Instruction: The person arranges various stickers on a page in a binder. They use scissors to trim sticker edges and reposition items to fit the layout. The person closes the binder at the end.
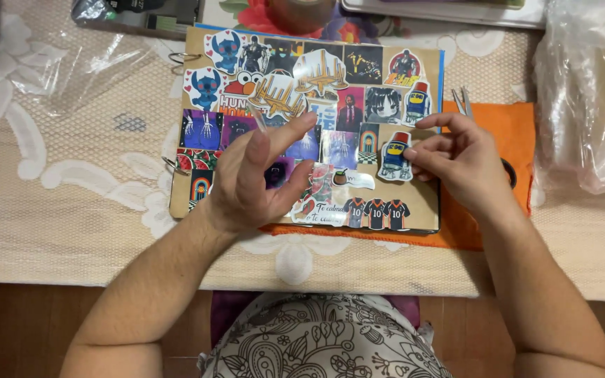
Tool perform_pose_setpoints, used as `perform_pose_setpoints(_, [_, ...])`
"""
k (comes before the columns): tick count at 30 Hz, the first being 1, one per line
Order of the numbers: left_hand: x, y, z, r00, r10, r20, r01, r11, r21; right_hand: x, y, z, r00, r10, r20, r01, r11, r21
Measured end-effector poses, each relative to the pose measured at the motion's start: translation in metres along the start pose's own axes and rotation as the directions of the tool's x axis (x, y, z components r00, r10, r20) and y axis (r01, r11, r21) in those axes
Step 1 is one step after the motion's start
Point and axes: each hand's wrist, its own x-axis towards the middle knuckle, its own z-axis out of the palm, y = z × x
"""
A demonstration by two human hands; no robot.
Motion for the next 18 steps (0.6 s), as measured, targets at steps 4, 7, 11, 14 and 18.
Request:
perform_pose_setpoints(4, [-0.001, 0.000, -0.001, 1.000, -0.006, -0.002, 0.006, 1.000, 0.016, 0.009, -0.006, 0.009, 1.000, -0.017, -0.017, 0.015, 0.996, -0.092])
perform_pose_setpoints(7, [-0.003, 0.001, -0.001, 1.000, -0.020, 0.008, 0.020, 1.000, 0.015, 0.008, -0.011, 0.013, 0.998, -0.008, -0.061, -0.004, 0.982, -0.188])
perform_pose_setpoints(11, [-0.004, 0.001, -0.002, 0.999, -0.025, 0.021, 0.024, 0.999, 0.036, 0.008, -0.010, 0.014, 0.994, -0.079, -0.071, 0.058, 0.965, -0.254])
perform_pose_setpoints(14, [-0.005, 0.001, -0.001, 0.999, -0.019, 0.026, 0.018, 0.999, 0.037, 0.009, -0.004, 0.013, 0.970, -0.237, -0.049, 0.182, 0.848, -0.497])
perform_pose_setpoints(18, [-0.008, 0.001, 0.004, 0.999, -0.003, 0.046, 0.001, 0.999, 0.038, 0.005, 0.000, 0.017, 0.839, -0.529, 0.129, 0.384, 0.406, -0.829])
